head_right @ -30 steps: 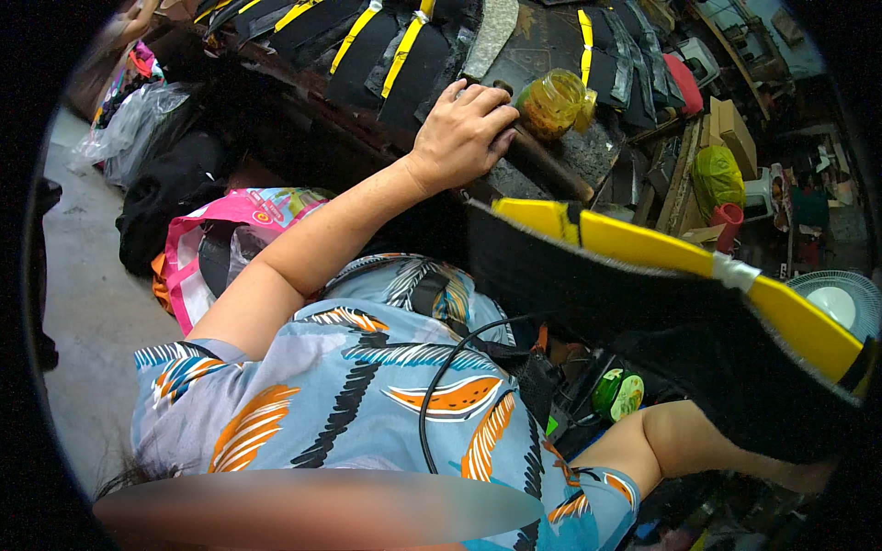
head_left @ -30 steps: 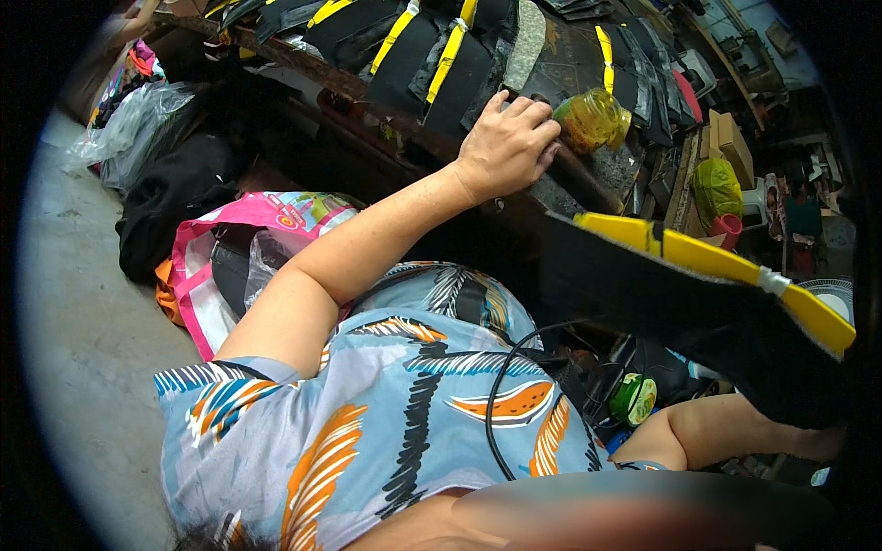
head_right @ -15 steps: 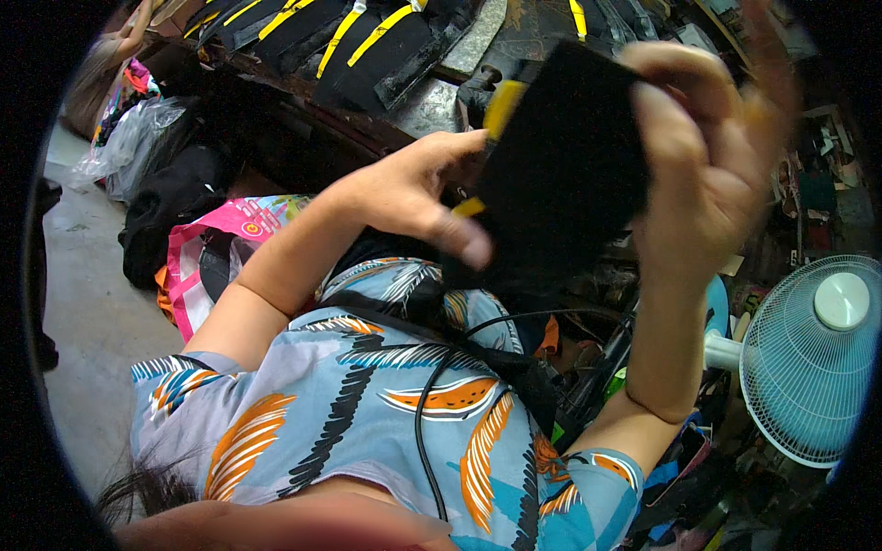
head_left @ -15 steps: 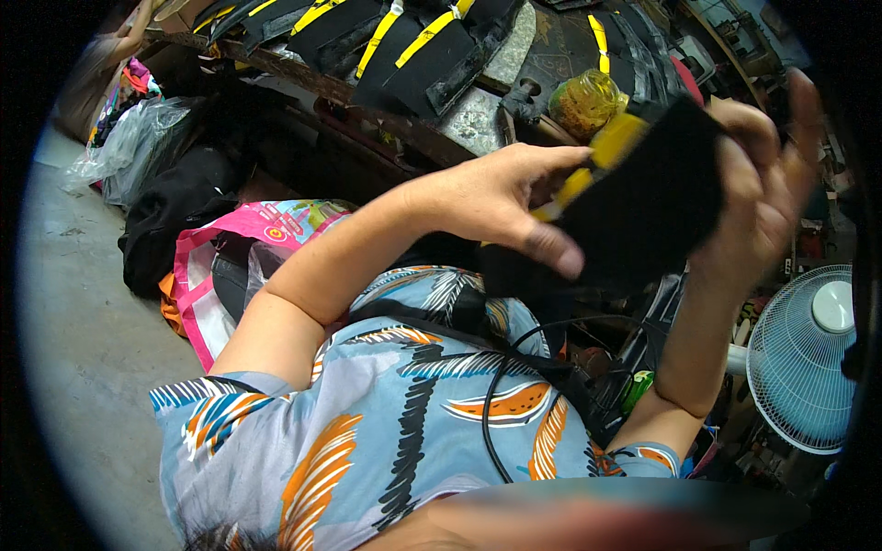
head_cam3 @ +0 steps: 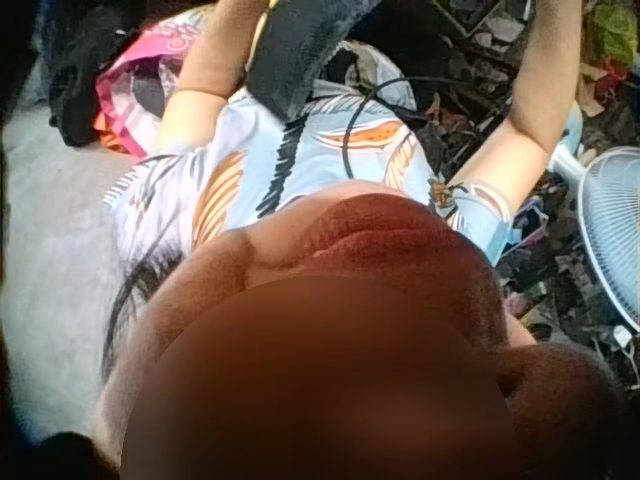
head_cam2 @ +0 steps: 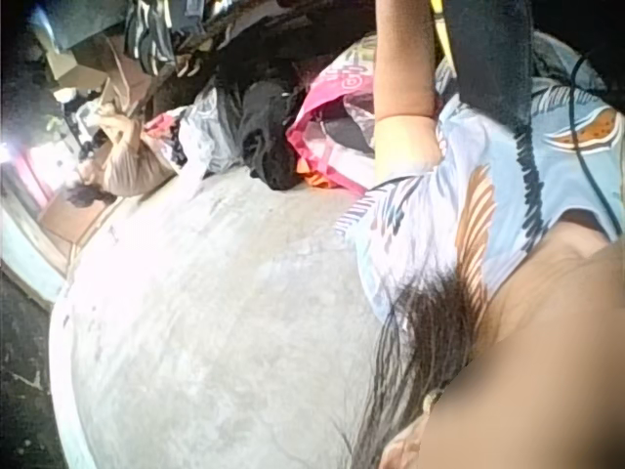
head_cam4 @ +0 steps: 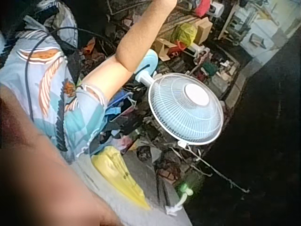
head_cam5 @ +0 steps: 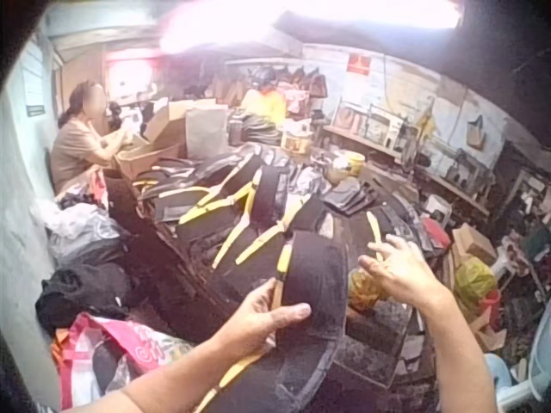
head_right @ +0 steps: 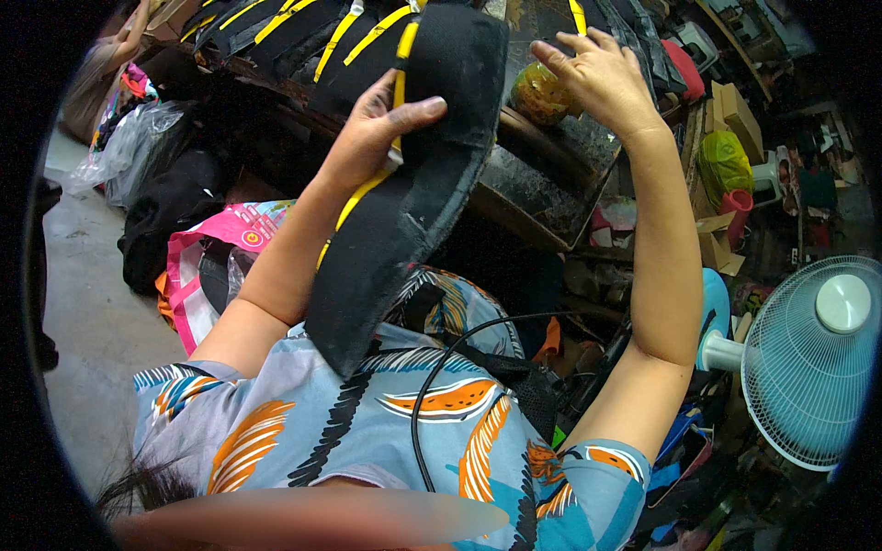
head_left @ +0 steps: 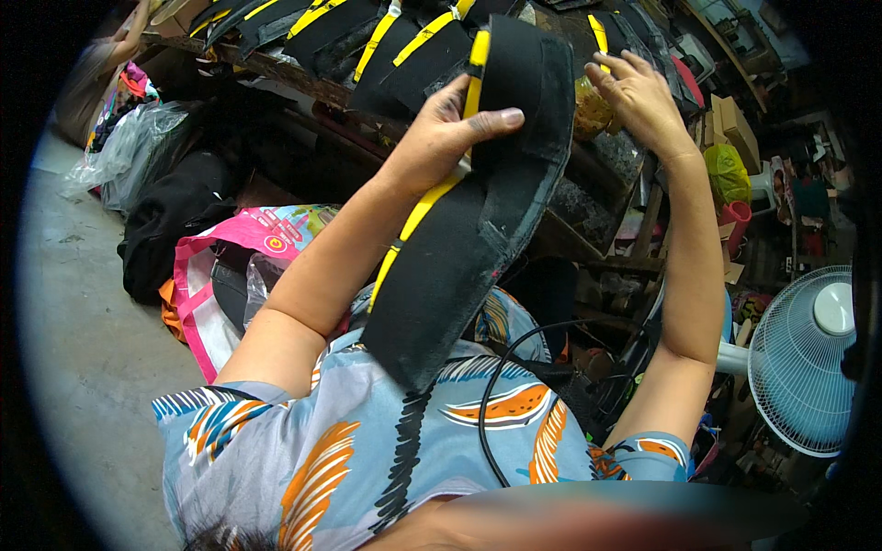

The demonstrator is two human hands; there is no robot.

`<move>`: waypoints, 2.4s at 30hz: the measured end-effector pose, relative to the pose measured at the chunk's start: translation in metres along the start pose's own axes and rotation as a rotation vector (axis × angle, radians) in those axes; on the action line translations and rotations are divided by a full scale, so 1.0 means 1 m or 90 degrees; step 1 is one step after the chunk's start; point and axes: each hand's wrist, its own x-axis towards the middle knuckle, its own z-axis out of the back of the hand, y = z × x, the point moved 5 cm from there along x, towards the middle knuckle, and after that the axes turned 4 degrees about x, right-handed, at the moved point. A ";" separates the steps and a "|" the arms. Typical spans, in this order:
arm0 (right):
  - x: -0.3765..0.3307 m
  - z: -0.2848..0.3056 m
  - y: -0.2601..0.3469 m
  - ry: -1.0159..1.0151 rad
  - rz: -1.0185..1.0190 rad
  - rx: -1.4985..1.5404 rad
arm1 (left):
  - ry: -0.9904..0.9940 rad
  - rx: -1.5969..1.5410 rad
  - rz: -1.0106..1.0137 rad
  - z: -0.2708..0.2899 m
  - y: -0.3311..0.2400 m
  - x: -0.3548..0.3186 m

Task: The person repeatedly picks up black fabric pieces with yellow stripes, applies a yellow substance from a jar to the edges using a finger, and places them on a table. The process is repeated for multiple pieces.

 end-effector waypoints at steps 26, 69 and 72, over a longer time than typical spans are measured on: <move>-0.071 0.059 0.060 -0.199 0.074 0.135 | 0.056 -0.102 0.129 -0.008 0.037 -0.003; -0.115 0.041 0.083 -0.093 -0.018 0.672 | 0.093 0.003 0.123 -0.025 0.027 -0.015; -0.114 0.041 0.095 -0.083 0.052 0.543 | 0.102 -0.006 0.113 -0.025 0.026 -0.015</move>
